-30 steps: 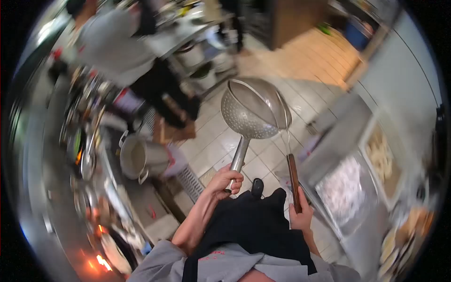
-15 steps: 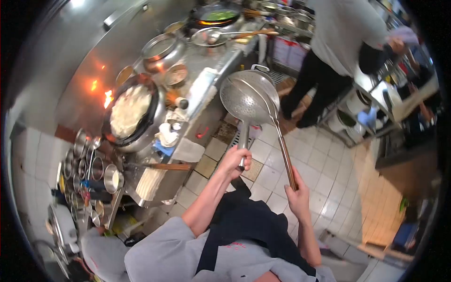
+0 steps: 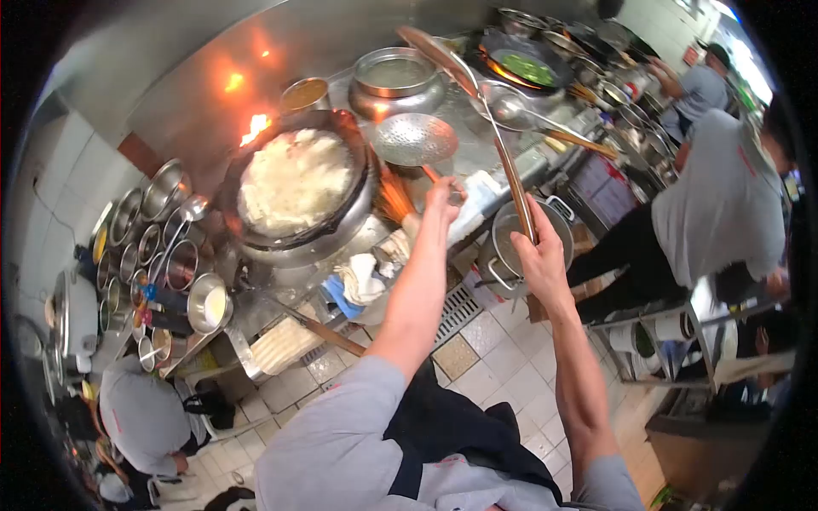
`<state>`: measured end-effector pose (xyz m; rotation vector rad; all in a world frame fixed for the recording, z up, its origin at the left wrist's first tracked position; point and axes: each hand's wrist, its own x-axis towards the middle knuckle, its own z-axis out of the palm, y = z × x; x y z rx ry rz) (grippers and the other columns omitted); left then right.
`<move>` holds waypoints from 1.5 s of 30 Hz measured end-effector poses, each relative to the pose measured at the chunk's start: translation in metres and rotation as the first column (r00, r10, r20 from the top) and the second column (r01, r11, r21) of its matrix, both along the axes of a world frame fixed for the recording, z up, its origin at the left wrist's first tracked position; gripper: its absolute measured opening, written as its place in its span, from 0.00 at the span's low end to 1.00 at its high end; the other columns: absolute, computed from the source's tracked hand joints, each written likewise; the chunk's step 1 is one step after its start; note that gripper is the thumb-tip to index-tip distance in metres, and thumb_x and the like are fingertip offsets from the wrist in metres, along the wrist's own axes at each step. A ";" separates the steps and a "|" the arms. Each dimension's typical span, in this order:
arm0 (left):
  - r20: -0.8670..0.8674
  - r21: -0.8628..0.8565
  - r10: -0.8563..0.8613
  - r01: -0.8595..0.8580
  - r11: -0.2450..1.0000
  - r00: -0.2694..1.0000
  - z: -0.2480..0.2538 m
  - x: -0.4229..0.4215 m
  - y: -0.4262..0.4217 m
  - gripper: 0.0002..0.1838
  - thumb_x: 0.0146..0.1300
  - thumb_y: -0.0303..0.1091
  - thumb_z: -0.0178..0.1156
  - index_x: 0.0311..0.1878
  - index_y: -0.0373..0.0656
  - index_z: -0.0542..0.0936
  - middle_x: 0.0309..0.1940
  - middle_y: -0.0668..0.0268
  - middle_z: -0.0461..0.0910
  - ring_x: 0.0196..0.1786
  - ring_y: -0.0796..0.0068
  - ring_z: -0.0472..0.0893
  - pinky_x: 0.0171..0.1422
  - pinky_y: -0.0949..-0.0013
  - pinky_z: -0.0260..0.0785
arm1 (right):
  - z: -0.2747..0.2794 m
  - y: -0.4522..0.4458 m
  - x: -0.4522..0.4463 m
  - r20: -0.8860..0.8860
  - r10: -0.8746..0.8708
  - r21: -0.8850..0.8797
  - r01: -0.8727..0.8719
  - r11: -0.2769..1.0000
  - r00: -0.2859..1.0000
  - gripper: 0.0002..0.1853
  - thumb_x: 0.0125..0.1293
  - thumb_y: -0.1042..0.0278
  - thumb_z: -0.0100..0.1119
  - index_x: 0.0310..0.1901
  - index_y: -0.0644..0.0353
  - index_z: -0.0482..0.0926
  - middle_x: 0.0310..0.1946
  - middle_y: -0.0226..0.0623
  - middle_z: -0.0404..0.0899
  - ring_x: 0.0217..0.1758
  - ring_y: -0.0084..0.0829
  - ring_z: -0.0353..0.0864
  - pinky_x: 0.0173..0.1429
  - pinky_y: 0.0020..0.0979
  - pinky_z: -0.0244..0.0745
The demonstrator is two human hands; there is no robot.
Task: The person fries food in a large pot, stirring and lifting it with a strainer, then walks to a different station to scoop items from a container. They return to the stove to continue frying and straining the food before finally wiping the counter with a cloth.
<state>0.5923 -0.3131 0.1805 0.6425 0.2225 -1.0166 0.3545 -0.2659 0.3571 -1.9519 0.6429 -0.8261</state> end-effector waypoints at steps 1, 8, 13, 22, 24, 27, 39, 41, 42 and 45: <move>-0.211 0.003 0.077 -0.078 0.997 0.974 -0.012 0.006 -0.009 0.08 0.62 0.31 0.51 0.39 0.37 0.65 0.25 0.59 0.70 0.22 0.67 0.71 0.20 0.64 0.70 | 0.008 0.004 0.017 -0.040 0.013 0.033 -0.011 0.999 0.999 0.26 0.58 0.75 0.49 0.60 0.67 0.61 0.37 0.40 0.76 0.35 0.21 0.71 0.41 0.22 0.68; 0.174 -0.482 -0.092 0.166 0.860 0.980 0.020 -0.127 0.090 0.19 0.68 0.43 0.43 0.58 0.44 0.63 0.53 0.63 0.69 0.51 0.69 0.73 0.54 0.65 0.68 | -0.010 0.013 0.133 -0.101 0.285 0.044 -0.282 0.958 0.953 0.22 0.58 0.74 0.47 0.56 0.66 0.67 0.34 0.40 0.75 0.37 0.24 0.72 0.43 0.24 0.67; 0.539 0.312 -0.571 0.482 0.818 0.619 0.000 -0.224 0.196 0.22 0.61 0.33 0.47 0.58 0.40 0.66 0.37 0.67 0.76 0.32 0.79 0.72 0.36 0.74 0.68 | -0.038 0.010 0.212 -0.124 0.280 -0.167 -0.298 0.940 0.952 0.23 0.59 0.70 0.48 0.56 0.66 0.67 0.36 0.50 0.76 0.39 0.34 0.76 0.50 0.32 0.69; 0.300 0.514 -0.193 0.013 0.858 0.934 -0.028 -0.258 0.327 0.24 0.61 0.31 0.54 0.60 0.39 0.64 0.41 0.63 0.76 0.43 0.77 0.76 0.44 0.74 0.70 | -0.075 -0.008 0.280 -0.017 0.710 0.742 -0.467 0.481 0.704 0.15 0.62 0.70 0.44 0.51 0.54 0.66 0.20 0.32 0.63 0.11 0.20 0.56 0.12 0.23 0.47; 0.250 0.578 -0.034 -0.121 0.807 0.968 -0.031 -0.287 0.343 0.23 0.61 0.30 0.53 0.60 0.38 0.65 0.41 0.63 0.76 0.42 0.77 0.76 0.43 0.74 0.71 | -0.069 -0.020 0.274 -0.015 0.775 0.808 -0.449 0.381 0.632 0.14 0.62 0.71 0.43 0.51 0.54 0.65 0.21 0.32 0.64 0.11 0.18 0.56 0.11 0.22 0.46; 0.218 0.665 0.165 -0.270 0.697 0.962 -0.047 -0.338 0.353 0.22 0.60 0.29 0.54 0.58 0.36 0.66 0.40 0.62 0.77 0.41 0.76 0.76 0.42 0.76 0.70 | -0.056 -0.035 0.269 -0.010 0.848 0.885 -0.389 0.254 0.529 0.13 0.63 0.71 0.42 0.50 0.53 0.63 0.22 0.33 0.65 0.12 0.15 0.54 0.11 0.17 0.45; 0.358 0.867 0.180 -0.398 0.299 0.916 -0.069 -0.440 0.303 0.19 0.56 0.29 0.55 0.52 0.33 0.71 0.40 0.55 0.79 0.40 0.72 0.78 0.43 0.73 0.70 | -0.090 -0.017 0.277 0.257 0.809 0.963 -0.214 -0.166 0.528 0.04 0.66 0.69 0.39 0.42 0.53 0.61 0.21 0.31 0.64 0.12 0.14 0.53 0.09 0.16 0.46; 0.403 0.857 0.159 -0.432 0.280 0.901 -0.070 -0.434 0.306 0.19 0.57 0.30 0.55 0.52 0.33 0.71 0.40 0.54 0.79 0.40 0.71 0.78 0.44 0.73 0.70 | -0.083 -0.009 0.268 0.329 0.774 0.942 -0.241 -0.232 0.541 0.03 0.66 0.68 0.39 0.40 0.52 0.61 0.21 0.31 0.63 0.12 0.14 0.54 0.09 0.16 0.47; 0.420 0.858 0.140 -0.442 0.262 0.897 -0.078 -0.436 0.310 0.19 0.57 0.30 0.54 0.52 0.33 0.71 0.40 0.54 0.79 0.40 0.71 0.78 0.45 0.73 0.70 | -0.076 -0.003 0.265 0.282 0.770 0.955 -0.248 -0.165 0.573 0.03 0.67 0.68 0.39 0.38 0.56 0.60 0.20 0.32 0.63 0.11 0.14 0.54 0.09 0.16 0.46; 0.474 0.824 0.125 -0.489 0.286 0.872 -0.066 -0.449 0.314 0.20 0.56 0.30 0.54 0.52 0.34 0.71 0.40 0.54 0.79 0.41 0.69 0.79 0.46 0.71 0.70 | -0.106 0.003 0.295 0.230 0.775 0.970 -0.071 -0.234 0.588 0.04 0.67 0.70 0.36 0.35 0.58 0.63 0.18 0.29 0.62 0.10 0.13 0.51 0.08 0.16 0.43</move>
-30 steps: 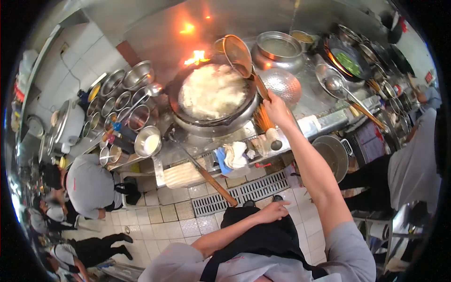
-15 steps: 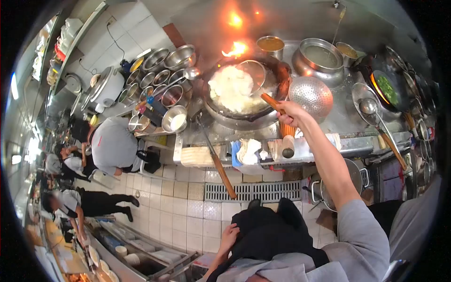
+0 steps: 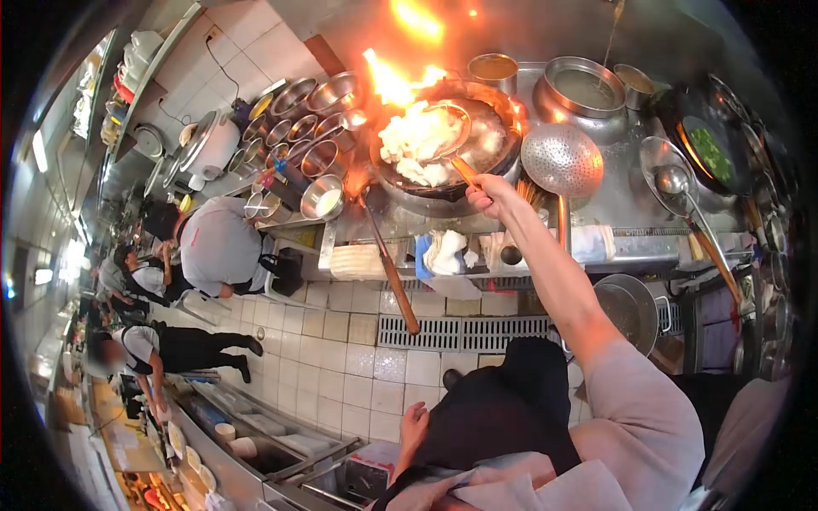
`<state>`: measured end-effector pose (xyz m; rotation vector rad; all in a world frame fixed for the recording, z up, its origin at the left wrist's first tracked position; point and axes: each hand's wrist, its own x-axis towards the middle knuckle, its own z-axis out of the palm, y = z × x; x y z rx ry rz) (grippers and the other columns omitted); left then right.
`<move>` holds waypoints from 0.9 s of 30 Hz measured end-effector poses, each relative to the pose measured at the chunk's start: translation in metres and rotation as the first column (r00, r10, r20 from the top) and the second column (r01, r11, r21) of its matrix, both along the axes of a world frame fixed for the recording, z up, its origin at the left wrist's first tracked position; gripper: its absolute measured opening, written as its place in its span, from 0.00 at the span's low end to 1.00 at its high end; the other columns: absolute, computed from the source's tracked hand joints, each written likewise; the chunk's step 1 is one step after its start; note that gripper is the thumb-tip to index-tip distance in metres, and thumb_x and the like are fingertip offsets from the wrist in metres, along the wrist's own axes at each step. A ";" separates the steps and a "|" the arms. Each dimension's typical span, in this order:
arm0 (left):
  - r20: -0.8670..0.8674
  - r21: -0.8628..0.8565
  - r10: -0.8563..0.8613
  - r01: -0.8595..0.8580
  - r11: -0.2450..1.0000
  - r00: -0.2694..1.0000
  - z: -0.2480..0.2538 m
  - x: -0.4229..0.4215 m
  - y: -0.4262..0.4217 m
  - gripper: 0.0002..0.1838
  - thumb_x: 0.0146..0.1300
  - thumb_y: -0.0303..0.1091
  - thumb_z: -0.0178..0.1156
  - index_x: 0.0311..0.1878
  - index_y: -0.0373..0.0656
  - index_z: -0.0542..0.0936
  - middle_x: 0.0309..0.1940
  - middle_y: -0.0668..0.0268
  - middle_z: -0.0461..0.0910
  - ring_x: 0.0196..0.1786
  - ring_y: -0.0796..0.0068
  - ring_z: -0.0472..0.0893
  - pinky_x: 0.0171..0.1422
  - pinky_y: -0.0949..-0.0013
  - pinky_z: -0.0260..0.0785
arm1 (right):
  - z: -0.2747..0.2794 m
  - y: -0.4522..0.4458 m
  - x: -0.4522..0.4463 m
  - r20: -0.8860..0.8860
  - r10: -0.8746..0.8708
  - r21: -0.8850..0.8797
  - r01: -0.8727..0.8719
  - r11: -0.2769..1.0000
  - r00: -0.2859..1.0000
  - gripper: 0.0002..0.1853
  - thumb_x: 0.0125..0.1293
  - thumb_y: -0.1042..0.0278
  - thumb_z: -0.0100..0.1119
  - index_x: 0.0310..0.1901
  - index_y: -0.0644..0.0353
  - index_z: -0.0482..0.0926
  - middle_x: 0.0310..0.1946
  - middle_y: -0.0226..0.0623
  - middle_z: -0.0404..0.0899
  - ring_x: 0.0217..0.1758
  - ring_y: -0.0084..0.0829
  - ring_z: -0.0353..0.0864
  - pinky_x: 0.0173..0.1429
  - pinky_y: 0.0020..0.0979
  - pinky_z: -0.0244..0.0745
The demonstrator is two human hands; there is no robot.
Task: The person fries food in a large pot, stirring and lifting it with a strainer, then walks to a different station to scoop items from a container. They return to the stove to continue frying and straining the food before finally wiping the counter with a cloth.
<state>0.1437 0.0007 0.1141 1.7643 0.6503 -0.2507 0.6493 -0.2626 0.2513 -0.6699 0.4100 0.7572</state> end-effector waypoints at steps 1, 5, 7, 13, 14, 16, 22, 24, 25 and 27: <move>-0.005 0.009 -0.004 0.004 1.000 1.000 -0.008 -0.004 0.007 0.20 0.55 0.31 0.55 0.52 0.35 0.72 0.39 0.54 0.79 0.41 0.68 0.79 0.45 0.70 0.70 | 0.006 0.003 -0.005 0.012 -0.059 0.013 0.058 0.998 0.998 0.06 0.67 0.69 0.38 0.32 0.58 0.61 0.18 0.28 0.61 0.10 0.12 0.50 0.08 0.15 0.42; -0.110 0.291 -0.052 0.082 0.953 0.993 -0.057 -0.039 0.047 0.20 0.53 0.35 0.57 0.49 0.38 0.75 0.35 0.55 0.81 0.40 0.65 0.80 0.45 0.66 0.71 | 0.006 -0.006 -0.019 0.083 -0.056 0.118 0.046 0.992 0.995 0.05 0.68 0.69 0.40 0.34 0.58 0.61 0.19 0.28 0.62 0.11 0.10 0.50 0.08 0.14 0.42; -0.166 0.365 -0.037 0.097 0.926 0.985 -0.060 -0.058 0.058 0.19 0.51 0.36 0.59 0.47 0.39 0.77 0.33 0.55 0.81 0.38 0.64 0.81 0.44 0.66 0.71 | 0.022 -0.014 -0.041 0.105 -0.097 0.121 0.085 0.989 0.990 0.04 0.68 0.69 0.41 0.35 0.57 0.61 0.20 0.28 0.62 0.11 0.10 0.50 0.08 0.13 0.42; -0.274 0.327 -0.139 0.229 0.917 0.951 -0.147 -0.129 0.117 0.17 0.50 0.39 0.61 0.42 0.40 0.79 0.30 0.54 0.81 0.36 0.63 0.81 0.43 0.65 0.71 | 0.033 -0.042 -0.070 0.108 -0.181 0.106 0.170 0.980 0.977 0.02 0.68 0.70 0.41 0.38 0.54 0.60 0.21 0.29 0.63 0.11 0.11 0.51 0.08 0.15 0.42; -0.303 0.320 -0.145 0.243 0.916 0.942 -0.153 -0.130 0.120 0.17 0.50 0.40 0.61 0.42 0.40 0.80 0.30 0.54 0.81 0.36 0.63 0.81 0.42 0.65 0.71 | 0.032 -0.048 -0.072 0.104 -0.196 0.113 0.184 0.976 0.975 0.03 0.67 0.71 0.41 0.39 0.54 0.60 0.21 0.30 0.63 0.11 0.12 0.50 0.08 0.15 0.41; -0.334 0.315 -0.152 0.262 0.912 0.930 -0.156 -0.130 0.119 0.17 0.51 0.40 0.61 0.42 0.40 0.80 0.30 0.54 0.81 0.36 0.63 0.81 0.42 0.65 0.71 | 0.039 -0.056 -0.087 0.144 -0.224 0.095 0.211 0.973 0.964 0.03 0.68 0.71 0.41 0.39 0.53 0.59 0.21 0.30 0.63 0.11 0.12 0.51 0.08 0.15 0.41; -0.355 0.287 -0.217 0.327 0.900 0.909 -0.160 -0.108 0.122 0.17 0.51 0.41 0.61 0.41 0.40 0.80 0.30 0.53 0.81 0.36 0.62 0.81 0.42 0.65 0.71 | 0.054 -0.094 -0.141 0.212 -0.344 0.083 0.334 0.939 0.915 0.06 0.67 0.72 0.43 0.44 0.52 0.60 0.21 0.28 0.63 0.11 0.12 0.51 0.08 0.14 0.42; -0.354 0.280 -0.235 0.343 0.897 0.905 -0.158 -0.098 0.125 0.17 0.51 0.41 0.61 0.41 0.40 0.80 0.30 0.53 0.81 0.37 0.62 0.81 0.42 0.65 0.72 | 0.059 -0.110 -0.167 0.281 -0.394 0.053 0.396 0.917 0.875 0.12 0.66 0.73 0.44 0.50 0.53 0.60 0.20 0.28 0.63 0.11 0.12 0.52 0.08 0.14 0.43; -0.356 0.278 -0.242 0.350 0.895 0.903 -0.157 -0.093 0.126 0.17 0.51 0.41 0.61 0.41 0.40 0.80 0.30 0.53 0.81 0.37 0.62 0.81 0.42 0.65 0.72 | 0.064 -0.119 -0.182 0.310 -0.413 0.027 0.426 0.904 0.856 0.14 0.66 0.73 0.45 0.52 0.53 0.60 0.20 0.28 0.63 0.11 0.12 0.52 0.08 0.14 0.43; -0.351 0.279 -0.253 0.358 0.891 0.902 -0.157 -0.085 0.127 0.17 0.51 0.41 0.60 0.41 0.40 0.80 0.30 0.53 0.81 0.37 0.62 0.81 0.42 0.65 0.72 | 0.072 -0.134 -0.206 0.371 -0.431 -0.080 0.490 0.868 0.823 0.18 0.65 0.74 0.46 0.55 0.53 0.59 0.20 0.28 0.63 0.11 0.12 0.53 0.08 0.15 0.43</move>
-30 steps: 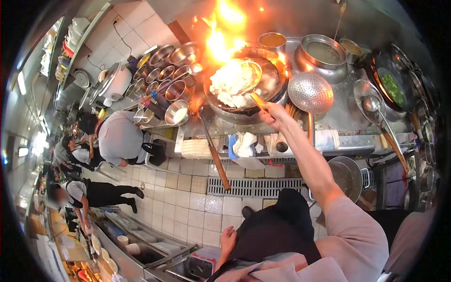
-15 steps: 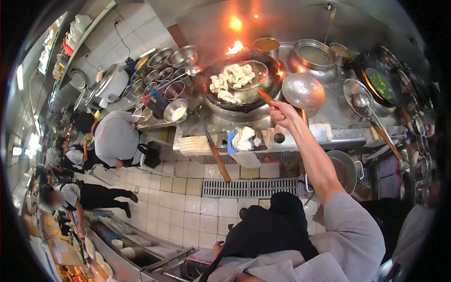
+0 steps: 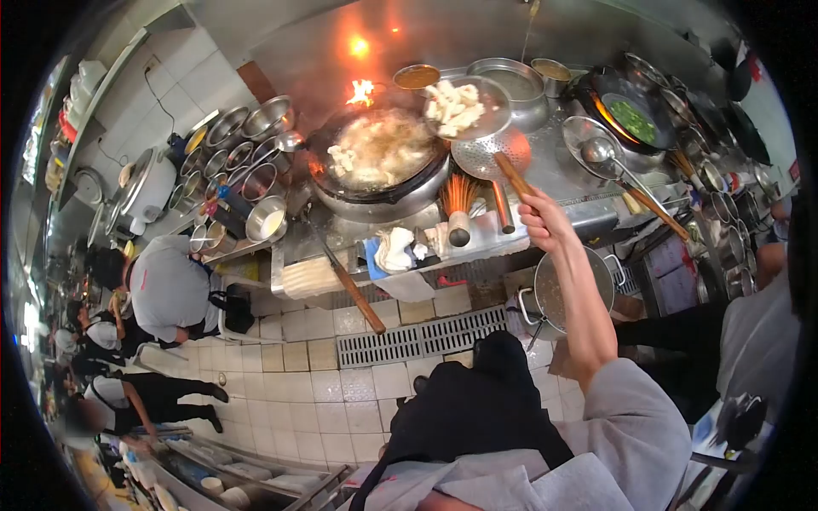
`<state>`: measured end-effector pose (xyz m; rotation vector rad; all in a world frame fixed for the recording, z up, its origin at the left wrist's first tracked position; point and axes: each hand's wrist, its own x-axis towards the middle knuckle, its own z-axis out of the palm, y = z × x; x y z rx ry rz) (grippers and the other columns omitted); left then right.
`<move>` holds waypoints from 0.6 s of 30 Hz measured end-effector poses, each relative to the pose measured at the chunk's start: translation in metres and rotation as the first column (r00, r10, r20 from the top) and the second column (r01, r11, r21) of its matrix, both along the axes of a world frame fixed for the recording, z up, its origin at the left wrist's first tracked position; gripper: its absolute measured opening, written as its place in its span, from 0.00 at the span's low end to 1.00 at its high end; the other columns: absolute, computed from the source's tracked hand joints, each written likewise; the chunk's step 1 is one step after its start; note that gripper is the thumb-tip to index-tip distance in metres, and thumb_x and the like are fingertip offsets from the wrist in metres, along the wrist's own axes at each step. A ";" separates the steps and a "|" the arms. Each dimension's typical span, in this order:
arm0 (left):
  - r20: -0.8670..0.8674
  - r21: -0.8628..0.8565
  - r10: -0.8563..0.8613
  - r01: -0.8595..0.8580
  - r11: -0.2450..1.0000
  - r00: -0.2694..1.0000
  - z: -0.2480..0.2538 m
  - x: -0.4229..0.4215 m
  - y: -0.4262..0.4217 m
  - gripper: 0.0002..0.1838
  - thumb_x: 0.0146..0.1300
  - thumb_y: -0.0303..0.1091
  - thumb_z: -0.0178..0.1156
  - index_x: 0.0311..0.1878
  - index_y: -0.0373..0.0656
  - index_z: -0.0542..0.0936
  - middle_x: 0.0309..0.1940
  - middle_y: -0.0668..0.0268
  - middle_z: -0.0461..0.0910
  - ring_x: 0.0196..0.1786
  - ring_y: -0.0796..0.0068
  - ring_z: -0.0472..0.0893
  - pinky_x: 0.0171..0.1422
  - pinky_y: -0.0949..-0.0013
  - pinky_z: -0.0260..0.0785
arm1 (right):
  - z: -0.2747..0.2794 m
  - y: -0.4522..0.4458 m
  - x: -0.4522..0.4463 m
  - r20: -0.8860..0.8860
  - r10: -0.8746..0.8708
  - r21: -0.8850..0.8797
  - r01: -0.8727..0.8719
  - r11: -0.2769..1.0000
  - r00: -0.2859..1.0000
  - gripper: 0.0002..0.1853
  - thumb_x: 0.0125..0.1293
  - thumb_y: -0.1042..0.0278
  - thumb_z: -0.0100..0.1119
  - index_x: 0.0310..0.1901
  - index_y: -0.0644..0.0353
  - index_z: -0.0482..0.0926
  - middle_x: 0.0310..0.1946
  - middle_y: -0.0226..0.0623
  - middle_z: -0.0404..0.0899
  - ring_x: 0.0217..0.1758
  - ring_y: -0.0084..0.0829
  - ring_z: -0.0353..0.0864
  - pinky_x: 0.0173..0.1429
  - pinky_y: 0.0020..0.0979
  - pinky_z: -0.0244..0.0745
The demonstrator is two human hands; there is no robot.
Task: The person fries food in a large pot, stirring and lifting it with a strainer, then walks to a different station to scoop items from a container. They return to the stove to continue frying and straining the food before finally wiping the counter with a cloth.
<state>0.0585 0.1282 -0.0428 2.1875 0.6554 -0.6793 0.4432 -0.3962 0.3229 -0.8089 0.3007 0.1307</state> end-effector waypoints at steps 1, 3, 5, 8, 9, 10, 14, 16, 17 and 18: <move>0.004 -0.001 -0.003 0.003 1.000 1.000 -0.001 0.003 0.001 0.17 0.51 0.42 0.60 0.41 0.40 0.80 0.30 0.53 0.81 0.37 0.61 0.81 0.42 0.65 0.72 | 0.003 -0.007 -0.010 -0.004 -0.041 -0.089 0.041 0.995 0.999 0.20 0.64 0.74 0.46 0.57 0.53 0.58 0.20 0.27 0.64 0.11 0.12 0.53 0.08 0.15 0.43; 0.009 -0.001 -0.013 0.013 1.000 1.000 -0.001 0.005 0.004 0.17 0.51 0.42 0.60 0.40 0.40 0.80 0.30 0.53 0.81 0.37 0.61 0.81 0.42 0.65 0.72 | 0.011 -0.013 -0.022 -0.005 -0.087 -0.270 0.083 0.959 0.996 0.23 0.62 0.74 0.47 0.59 0.53 0.58 0.19 0.27 0.64 0.11 0.12 0.53 0.09 0.16 0.43; 0.016 -0.001 -0.029 0.029 1.000 0.999 -0.005 0.012 0.002 0.17 0.51 0.42 0.60 0.40 0.40 0.81 0.30 0.53 0.81 0.37 0.61 0.81 0.42 0.65 0.72 | 0.017 -0.017 -0.031 0.000 -0.104 -0.448 0.093 0.889 0.995 0.26 0.61 0.75 0.48 0.61 0.53 0.57 0.19 0.27 0.64 0.11 0.12 0.53 0.09 0.17 0.43; 0.028 -0.003 -0.058 0.058 0.998 0.998 -0.007 0.026 0.000 0.17 0.52 0.42 0.60 0.40 0.40 0.81 0.30 0.53 0.81 0.37 0.61 0.81 0.42 0.65 0.72 | 0.002 -0.042 -0.030 -0.058 -0.144 -0.526 0.092 0.846 0.988 0.29 0.58 0.76 0.49 0.63 0.51 0.58 0.17 0.26 0.63 0.10 0.14 0.54 0.10 0.19 0.44; 0.032 -0.001 -0.068 0.068 0.998 0.997 -0.006 0.030 -0.001 0.17 0.52 0.43 0.60 0.40 0.40 0.81 0.30 0.53 0.81 0.37 0.61 0.81 0.42 0.64 0.72 | -0.011 -0.050 -0.027 -0.069 -0.162 -0.551 0.098 0.829 0.984 0.30 0.58 0.76 0.49 0.64 0.51 0.58 0.17 0.26 0.63 0.10 0.15 0.54 0.10 0.19 0.44; 0.035 -0.001 -0.075 0.075 0.997 0.997 -0.008 0.033 -0.001 0.17 0.52 0.43 0.60 0.40 0.40 0.81 0.30 0.53 0.81 0.37 0.61 0.81 0.42 0.64 0.72 | -0.027 -0.053 -0.022 -0.030 -0.202 -0.650 0.134 0.748 0.979 0.30 0.57 0.76 0.48 0.63 0.52 0.59 0.16 0.25 0.63 0.10 0.16 0.56 0.10 0.21 0.46; 0.069 0.008 -0.092 0.092 0.996 0.993 -0.013 0.041 -0.004 0.17 0.52 0.43 0.60 0.39 0.40 0.81 0.30 0.53 0.81 0.37 0.60 0.81 0.42 0.64 0.72 | -0.044 -0.061 -0.010 0.041 -0.340 -0.815 0.229 0.533 0.939 0.30 0.57 0.76 0.48 0.63 0.53 0.59 0.15 0.25 0.63 0.09 0.16 0.55 0.09 0.22 0.47; 0.063 0.030 -0.090 0.088 0.996 0.994 -0.014 0.042 -0.008 0.17 0.52 0.43 0.60 0.39 0.40 0.81 0.30 0.53 0.81 0.37 0.60 0.81 0.42 0.64 0.72 | -0.032 -0.073 -0.015 0.036 -0.316 -0.682 0.255 0.686 0.948 0.31 0.58 0.77 0.48 0.65 0.53 0.57 0.15 0.25 0.63 0.09 0.16 0.54 0.09 0.21 0.46; 0.041 0.053 -0.093 0.091 0.994 0.995 -0.011 0.043 -0.012 0.17 0.52 0.43 0.60 0.39 0.40 0.81 0.30 0.53 0.81 0.37 0.60 0.81 0.42 0.65 0.72 | -0.027 -0.078 -0.018 0.034 -0.300 -0.605 0.258 0.753 0.953 0.32 0.58 0.77 0.48 0.65 0.53 0.56 0.15 0.25 0.62 0.09 0.15 0.54 0.09 0.21 0.46; 0.019 0.075 -0.096 0.094 0.993 0.995 -0.006 0.045 -0.018 0.17 0.53 0.43 0.59 0.39 0.40 0.81 0.31 0.52 0.81 0.37 0.59 0.81 0.42 0.65 0.72 | -0.017 -0.079 -0.022 0.029 -0.306 -0.534 0.273 0.800 0.952 0.33 0.59 0.78 0.47 0.67 0.52 0.52 0.16 0.25 0.62 0.09 0.14 0.53 0.09 0.20 0.45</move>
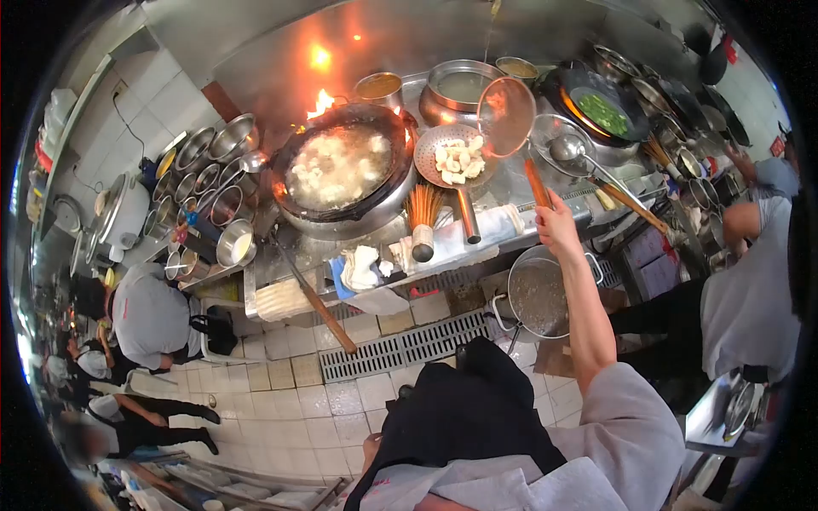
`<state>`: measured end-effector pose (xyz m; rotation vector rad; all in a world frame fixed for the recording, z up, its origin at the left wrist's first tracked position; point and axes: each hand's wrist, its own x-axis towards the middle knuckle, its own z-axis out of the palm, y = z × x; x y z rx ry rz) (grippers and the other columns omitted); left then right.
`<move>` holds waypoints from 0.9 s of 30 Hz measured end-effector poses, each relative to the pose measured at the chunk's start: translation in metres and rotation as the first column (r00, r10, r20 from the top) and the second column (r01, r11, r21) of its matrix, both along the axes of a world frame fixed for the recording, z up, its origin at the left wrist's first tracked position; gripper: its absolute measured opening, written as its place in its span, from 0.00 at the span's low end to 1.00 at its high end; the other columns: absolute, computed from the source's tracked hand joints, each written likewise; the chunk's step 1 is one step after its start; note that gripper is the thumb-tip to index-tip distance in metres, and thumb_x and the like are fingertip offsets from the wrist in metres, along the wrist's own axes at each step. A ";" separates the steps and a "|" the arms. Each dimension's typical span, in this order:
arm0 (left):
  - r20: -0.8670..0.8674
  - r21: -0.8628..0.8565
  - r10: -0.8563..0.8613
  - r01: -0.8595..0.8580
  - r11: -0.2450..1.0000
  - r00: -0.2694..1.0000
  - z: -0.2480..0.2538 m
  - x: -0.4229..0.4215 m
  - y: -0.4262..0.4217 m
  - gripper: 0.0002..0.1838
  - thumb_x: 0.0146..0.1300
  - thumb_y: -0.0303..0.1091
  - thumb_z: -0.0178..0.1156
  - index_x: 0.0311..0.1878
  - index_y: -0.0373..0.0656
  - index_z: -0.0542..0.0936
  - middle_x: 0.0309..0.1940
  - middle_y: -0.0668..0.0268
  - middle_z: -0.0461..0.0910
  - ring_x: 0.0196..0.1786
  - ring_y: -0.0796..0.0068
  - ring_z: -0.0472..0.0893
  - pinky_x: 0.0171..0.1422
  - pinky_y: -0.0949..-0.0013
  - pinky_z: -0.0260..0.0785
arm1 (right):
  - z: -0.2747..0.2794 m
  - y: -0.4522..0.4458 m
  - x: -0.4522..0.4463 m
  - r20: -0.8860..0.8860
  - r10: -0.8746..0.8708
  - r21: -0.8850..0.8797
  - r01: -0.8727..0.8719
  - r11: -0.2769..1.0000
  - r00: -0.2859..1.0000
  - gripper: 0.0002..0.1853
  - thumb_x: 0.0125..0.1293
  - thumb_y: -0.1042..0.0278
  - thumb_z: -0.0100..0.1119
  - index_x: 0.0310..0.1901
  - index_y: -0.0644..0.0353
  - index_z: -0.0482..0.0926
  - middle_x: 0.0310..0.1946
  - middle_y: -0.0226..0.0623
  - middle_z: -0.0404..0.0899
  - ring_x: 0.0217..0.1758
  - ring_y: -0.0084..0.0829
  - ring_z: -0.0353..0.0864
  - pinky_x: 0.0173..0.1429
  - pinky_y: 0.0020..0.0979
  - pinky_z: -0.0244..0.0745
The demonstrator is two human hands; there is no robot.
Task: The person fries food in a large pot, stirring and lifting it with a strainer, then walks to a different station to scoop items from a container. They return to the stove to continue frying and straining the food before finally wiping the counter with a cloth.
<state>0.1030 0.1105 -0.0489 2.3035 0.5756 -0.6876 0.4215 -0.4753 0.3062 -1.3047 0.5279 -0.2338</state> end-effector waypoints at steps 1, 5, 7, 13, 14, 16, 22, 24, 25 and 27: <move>-0.009 -0.010 0.018 -0.018 1.000 1.000 0.002 -0.002 -0.005 0.17 0.53 0.43 0.59 0.39 0.39 0.81 0.31 0.53 0.81 0.37 0.60 0.81 0.42 0.65 0.72 | 0.005 -0.003 0.000 0.018 -0.023 0.036 0.023 0.999 1.000 0.34 0.59 0.78 0.47 0.67 0.52 0.52 0.16 0.25 0.62 0.09 0.14 0.52 0.09 0.19 0.43; -0.021 -0.042 0.053 -0.054 0.998 0.998 0.003 -0.015 -0.021 0.17 0.53 0.42 0.59 0.40 0.39 0.81 0.30 0.53 0.81 0.36 0.60 0.81 0.42 0.65 0.72 | -0.006 -0.030 0.014 0.074 -0.083 -0.212 0.097 0.973 0.994 0.32 0.57 0.77 0.49 0.65 0.57 0.55 0.22 0.33 0.70 0.16 0.23 0.64 0.17 0.25 0.60; -0.019 -0.051 0.064 -0.065 0.997 0.998 0.004 -0.022 -0.026 0.17 0.53 0.42 0.59 0.40 0.39 0.81 0.30 0.53 0.81 0.36 0.61 0.81 0.42 0.65 0.72 | -0.046 -0.043 0.050 0.172 -0.094 -0.674 0.187 0.714 0.981 0.31 0.56 0.77 0.49 0.63 0.60 0.58 0.28 0.41 0.76 0.23 0.33 0.74 0.27 0.32 0.70; 0.017 -0.056 0.095 -0.094 0.994 0.995 -0.003 -0.046 -0.025 0.17 0.53 0.41 0.58 0.40 0.38 0.81 0.30 0.54 0.81 0.35 0.62 0.81 0.42 0.65 0.72 | -0.055 -0.055 0.085 0.228 -0.047 -0.864 0.224 0.450 0.973 0.28 0.56 0.77 0.47 0.61 0.64 0.61 0.42 0.55 0.76 0.41 0.46 0.78 0.43 0.37 0.71; 0.024 -0.056 0.096 -0.095 0.994 0.995 -0.006 -0.050 -0.024 0.17 0.54 0.41 0.58 0.40 0.38 0.81 0.29 0.54 0.81 0.35 0.62 0.81 0.42 0.65 0.72 | -0.054 -0.047 0.081 0.227 -0.015 -0.792 0.194 0.579 0.974 0.28 0.56 0.77 0.47 0.62 0.64 0.61 0.42 0.51 0.77 0.39 0.40 0.78 0.41 0.34 0.71; 0.045 -0.058 0.089 -0.086 0.995 0.995 -0.017 -0.060 -0.019 0.17 0.54 0.41 0.58 0.40 0.38 0.81 0.29 0.55 0.81 0.35 0.62 0.81 0.42 0.65 0.72 | -0.016 -0.010 0.072 0.182 0.059 -0.608 0.065 0.792 0.982 0.28 0.57 0.78 0.47 0.62 0.65 0.60 0.42 0.44 0.77 0.36 0.32 0.77 0.38 0.30 0.71; 0.128 -0.106 0.076 -0.063 0.992 0.989 -0.063 -0.074 -0.006 0.16 0.54 0.39 0.57 0.41 0.37 0.80 0.28 0.56 0.81 0.32 0.65 0.80 0.39 0.66 0.72 | -0.003 0.069 0.136 0.150 0.347 -0.645 -0.175 0.744 0.926 0.27 0.56 0.76 0.46 0.61 0.66 0.62 0.43 0.48 0.77 0.45 0.34 0.76 0.50 0.26 0.67; -0.023 -0.224 0.281 -0.279 0.934 0.959 0.049 -0.020 -0.048 0.16 0.54 0.35 0.56 0.42 0.36 0.79 0.27 0.57 0.81 0.27 0.69 0.79 0.34 0.67 0.72 | -0.028 0.094 0.163 0.175 0.305 -0.726 -0.087 0.683 0.936 0.25 0.54 0.76 0.46 0.57 0.63 0.66 0.45 0.53 0.76 0.51 0.43 0.75 0.54 0.33 0.66; -0.040 -0.217 0.337 -0.338 0.916 0.941 0.069 -0.009 -0.058 0.16 0.54 0.34 0.55 0.43 0.35 0.79 0.26 0.58 0.80 0.26 0.71 0.78 0.31 0.68 0.71 | -0.035 0.107 0.170 0.207 0.304 -0.749 -0.049 0.661 0.930 0.23 0.54 0.76 0.45 0.55 0.61 0.68 0.44 0.53 0.76 0.51 0.45 0.74 0.55 0.35 0.66; -0.071 -0.203 0.450 -0.455 0.867 0.890 0.097 0.001 -0.073 0.16 0.55 0.32 0.54 0.45 0.35 0.78 0.25 0.59 0.79 0.22 0.75 0.76 0.26 0.70 0.68 | -0.046 0.127 0.180 0.133 0.361 -0.611 -0.211 0.763 0.923 0.20 0.57 0.75 0.46 0.53 0.57 0.69 0.30 0.44 0.75 0.28 0.34 0.73 0.30 0.32 0.65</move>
